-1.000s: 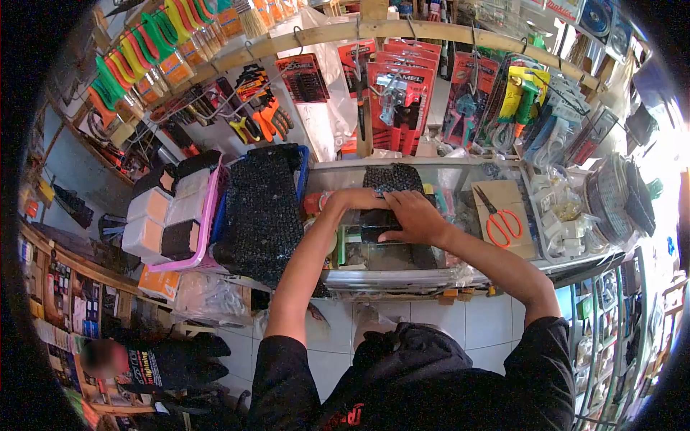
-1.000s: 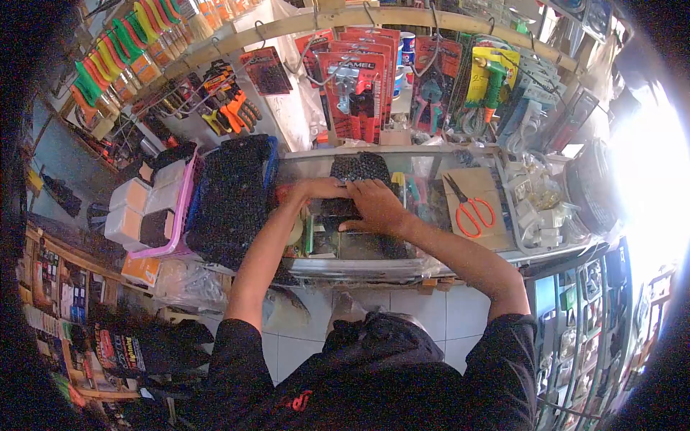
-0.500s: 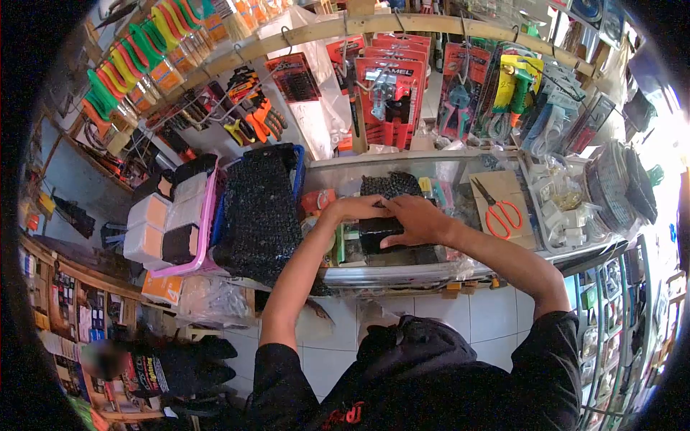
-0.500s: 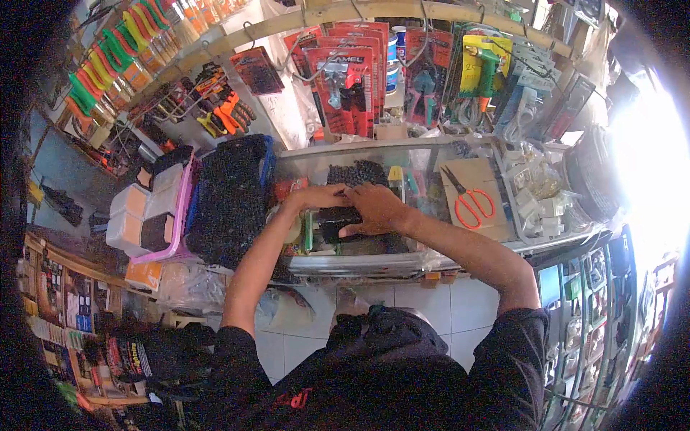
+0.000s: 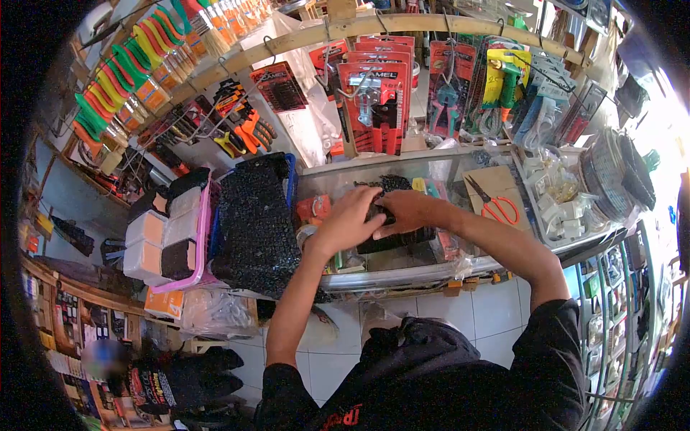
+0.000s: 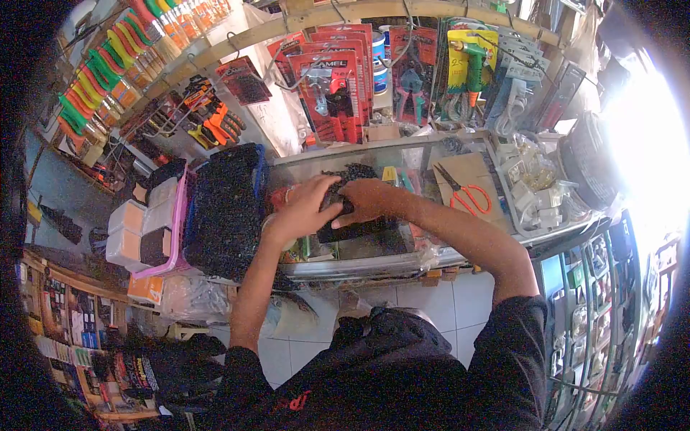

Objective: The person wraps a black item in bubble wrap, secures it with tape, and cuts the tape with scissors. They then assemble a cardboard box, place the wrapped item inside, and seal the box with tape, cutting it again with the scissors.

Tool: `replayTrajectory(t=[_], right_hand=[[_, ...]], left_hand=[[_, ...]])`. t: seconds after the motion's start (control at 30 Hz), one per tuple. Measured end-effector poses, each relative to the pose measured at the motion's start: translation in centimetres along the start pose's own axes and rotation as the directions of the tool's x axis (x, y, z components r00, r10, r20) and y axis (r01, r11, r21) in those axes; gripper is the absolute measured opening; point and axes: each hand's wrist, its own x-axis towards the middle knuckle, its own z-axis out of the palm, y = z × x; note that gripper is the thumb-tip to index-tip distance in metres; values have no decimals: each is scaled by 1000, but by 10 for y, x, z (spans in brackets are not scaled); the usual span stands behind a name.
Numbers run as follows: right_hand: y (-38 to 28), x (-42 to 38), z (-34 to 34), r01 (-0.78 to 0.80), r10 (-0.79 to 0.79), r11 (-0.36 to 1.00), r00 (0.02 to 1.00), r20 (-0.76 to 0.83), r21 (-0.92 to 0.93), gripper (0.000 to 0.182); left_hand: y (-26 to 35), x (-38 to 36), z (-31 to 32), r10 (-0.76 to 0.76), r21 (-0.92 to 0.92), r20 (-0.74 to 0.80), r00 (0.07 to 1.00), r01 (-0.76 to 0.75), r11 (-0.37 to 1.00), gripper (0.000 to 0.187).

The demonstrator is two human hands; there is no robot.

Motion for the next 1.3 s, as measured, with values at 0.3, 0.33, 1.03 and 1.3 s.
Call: replayTrajectory(t=[0.3, 0.33, 1.03, 1.3], right_hand=[[13, 22, -15, -114, 94, 990, 975, 201, 88, 79], [19, 28, -13, -124, 109, 991, 966, 234, 52, 80], [44, 52, 0, -247, 137, 949, 882, 451, 196, 97], [50, 57, -2, -260, 127, 945, 850, 510, 198, 92]], left_hand=[[-17, -27, 54, 6, 261, -87, 996, 17, 965, 93], [-17, -27, 57, 11, 263, -108, 994, 18, 965, 97], [-36, -15, 54, -143, -46, 71, 987, 147, 988, 112], [-20, -13, 71, -59, 295, -83, 995, 81, 952, 118]])
